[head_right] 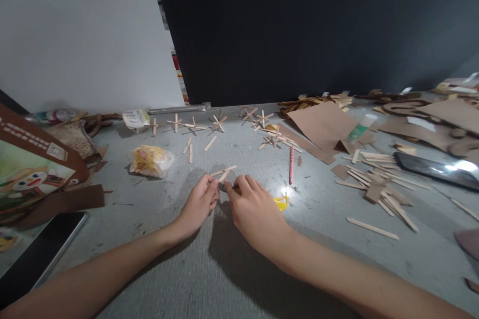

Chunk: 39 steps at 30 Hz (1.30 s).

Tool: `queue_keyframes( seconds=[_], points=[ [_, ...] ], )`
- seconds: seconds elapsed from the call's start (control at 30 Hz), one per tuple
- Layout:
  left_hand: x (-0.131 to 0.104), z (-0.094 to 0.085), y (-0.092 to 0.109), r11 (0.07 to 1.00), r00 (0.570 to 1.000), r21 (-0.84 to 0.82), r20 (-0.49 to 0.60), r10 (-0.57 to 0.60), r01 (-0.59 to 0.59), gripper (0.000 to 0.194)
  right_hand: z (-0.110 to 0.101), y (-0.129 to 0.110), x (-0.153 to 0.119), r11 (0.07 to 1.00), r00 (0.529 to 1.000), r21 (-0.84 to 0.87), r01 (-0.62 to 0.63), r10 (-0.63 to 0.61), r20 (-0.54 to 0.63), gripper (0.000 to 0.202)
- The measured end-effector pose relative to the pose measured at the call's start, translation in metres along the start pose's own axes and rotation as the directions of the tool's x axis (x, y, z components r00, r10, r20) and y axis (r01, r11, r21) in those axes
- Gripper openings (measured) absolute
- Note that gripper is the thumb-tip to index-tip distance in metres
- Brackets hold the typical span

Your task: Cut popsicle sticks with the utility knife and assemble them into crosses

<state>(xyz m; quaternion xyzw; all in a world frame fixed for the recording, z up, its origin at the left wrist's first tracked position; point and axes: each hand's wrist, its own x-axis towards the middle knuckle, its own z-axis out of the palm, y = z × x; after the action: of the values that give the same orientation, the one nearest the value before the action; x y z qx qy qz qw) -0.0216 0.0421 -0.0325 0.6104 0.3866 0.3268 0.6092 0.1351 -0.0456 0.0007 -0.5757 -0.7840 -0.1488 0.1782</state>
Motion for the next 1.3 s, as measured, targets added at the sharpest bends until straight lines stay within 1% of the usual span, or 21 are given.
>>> queue_keyframes(
  seconds=[0.23,0.5,0.93,1.03,1.2,1.3],
  points=[
    [0.001,0.001,0.009,0.993,0.999,-0.113,0.012,-0.037,0.038,0.035,0.004,0.0,0.0,0.999,1.0,0.047,-0.017,0.018,-0.019,0.04],
    [0.002,-0.002,0.011,0.982,0.999,-0.184,-0.005,-0.038,0.036,0.042,0.019,0.004,-0.002,0.996,0.997,0.092,0.0,0.008,-0.082,0.045],
    [0.004,-0.004,0.012,0.982,0.998,-0.18,-0.001,-0.055,0.054,0.047,0.027,0.007,-0.003,0.984,0.993,0.178,0.015,0.006,-0.117,0.053],
    [0.004,-0.004,0.013,0.981,0.998,-0.181,0.006,-0.066,0.066,0.046,0.028,0.008,-0.003,0.983,0.992,0.182,0.02,0.003,-0.124,0.051],
    [0.005,-0.004,0.013,0.981,0.999,-0.192,0.0,-0.039,0.039,0.047,0.028,0.009,-0.002,0.982,0.991,0.182,0.038,-0.013,-0.134,0.046],
    [0.007,-0.004,0.012,0.975,0.999,-0.216,0.02,-0.04,0.044,0.048,0.03,0.01,-0.001,0.981,0.988,0.186,0.049,-0.02,-0.155,0.045]
  ],
)
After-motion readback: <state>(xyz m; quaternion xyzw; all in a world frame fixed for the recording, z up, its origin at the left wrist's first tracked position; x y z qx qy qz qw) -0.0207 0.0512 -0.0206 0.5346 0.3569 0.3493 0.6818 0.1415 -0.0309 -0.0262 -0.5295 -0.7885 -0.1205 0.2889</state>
